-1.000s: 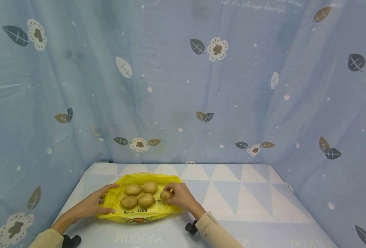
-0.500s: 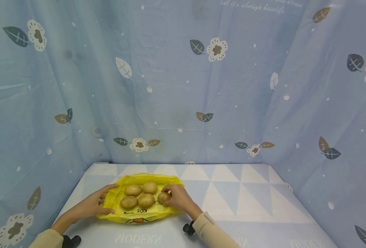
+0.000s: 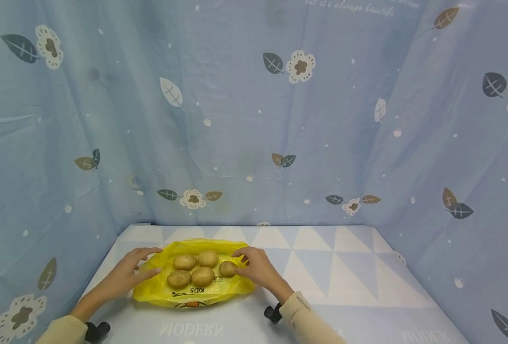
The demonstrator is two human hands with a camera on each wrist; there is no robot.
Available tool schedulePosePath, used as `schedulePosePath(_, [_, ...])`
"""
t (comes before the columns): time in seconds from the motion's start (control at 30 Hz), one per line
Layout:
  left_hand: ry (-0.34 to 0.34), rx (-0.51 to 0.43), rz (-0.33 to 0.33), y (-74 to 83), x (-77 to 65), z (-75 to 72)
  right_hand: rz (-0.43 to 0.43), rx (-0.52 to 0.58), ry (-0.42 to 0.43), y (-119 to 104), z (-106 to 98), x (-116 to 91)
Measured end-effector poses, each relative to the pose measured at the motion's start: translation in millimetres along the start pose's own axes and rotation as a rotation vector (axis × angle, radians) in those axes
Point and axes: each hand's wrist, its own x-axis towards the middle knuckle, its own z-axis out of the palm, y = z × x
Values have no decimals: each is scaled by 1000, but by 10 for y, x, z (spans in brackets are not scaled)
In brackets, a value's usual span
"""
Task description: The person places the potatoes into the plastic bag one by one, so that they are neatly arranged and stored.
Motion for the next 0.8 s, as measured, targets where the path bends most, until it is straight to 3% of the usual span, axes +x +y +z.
schedulePosePath(0.2, [133,162,151,104,44,-135,48,-55,147,113,-495,-349])
schedulePosePath(0.4, [207,329,278,188,81,-257,81,-182,288,245,-1015,-700])
schedulePosePath(0.57, [198,489,309,228,84,-293,68,-248,373,328,-1360,-977])
schedulePosePath(0.8, [212,619,312,244,29,-325,200,-280,381,365,-1654,-1301])
